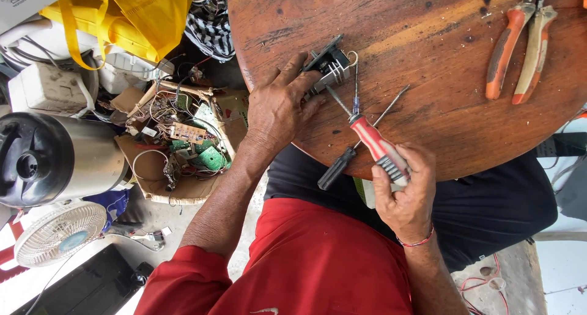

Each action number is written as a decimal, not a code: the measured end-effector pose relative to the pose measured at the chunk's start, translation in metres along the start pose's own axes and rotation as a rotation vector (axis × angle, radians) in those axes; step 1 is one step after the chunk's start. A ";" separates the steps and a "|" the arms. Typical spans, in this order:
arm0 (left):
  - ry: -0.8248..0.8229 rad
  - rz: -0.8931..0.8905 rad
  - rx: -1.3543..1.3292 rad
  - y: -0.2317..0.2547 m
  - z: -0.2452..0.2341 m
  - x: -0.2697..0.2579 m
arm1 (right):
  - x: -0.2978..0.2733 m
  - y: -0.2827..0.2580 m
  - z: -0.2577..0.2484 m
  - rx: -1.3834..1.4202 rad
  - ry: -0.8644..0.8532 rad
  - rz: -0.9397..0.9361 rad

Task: The person disassembles an active speaker control panel using a screwdriver to remove screws and detach a metal heatsink. They then use a soldering iron to desolder components from the circuit board, removing a small white part and inspecting the board.

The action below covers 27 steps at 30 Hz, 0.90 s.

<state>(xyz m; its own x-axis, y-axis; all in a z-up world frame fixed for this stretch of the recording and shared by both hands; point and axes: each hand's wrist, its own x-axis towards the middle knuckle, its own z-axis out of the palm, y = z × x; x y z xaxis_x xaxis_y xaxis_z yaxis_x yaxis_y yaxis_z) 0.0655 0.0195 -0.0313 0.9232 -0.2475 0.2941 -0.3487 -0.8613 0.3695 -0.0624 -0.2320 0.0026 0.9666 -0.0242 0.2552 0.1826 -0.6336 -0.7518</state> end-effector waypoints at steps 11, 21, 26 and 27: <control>-0.021 -0.029 -0.003 0.004 -0.003 0.001 | 0.006 -0.008 -0.001 0.049 0.015 -0.047; -0.034 -0.055 -0.015 0.003 0.000 -0.001 | 0.004 -0.006 0.001 0.047 0.036 -0.099; -0.045 -0.053 -0.016 0.002 0.004 -0.002 | -0.002 -0.007 0.003 0.274 -0.067 0.198; -0.044 -0.054 -0.014 0.001 0.004 -0.002 | 0.002 -0.010 0.004 0.275 -0.068 0.197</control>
<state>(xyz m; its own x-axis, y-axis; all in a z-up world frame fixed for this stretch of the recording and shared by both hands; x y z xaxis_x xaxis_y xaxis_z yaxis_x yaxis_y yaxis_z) 0.0643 0.0175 -0.0351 0.9468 -0.2203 0.2345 -0.3000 -0.8679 0.3959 -0.0611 -0.2230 0.0083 0.9962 -0.0676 0.0546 0.0241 -0.3890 -0.9209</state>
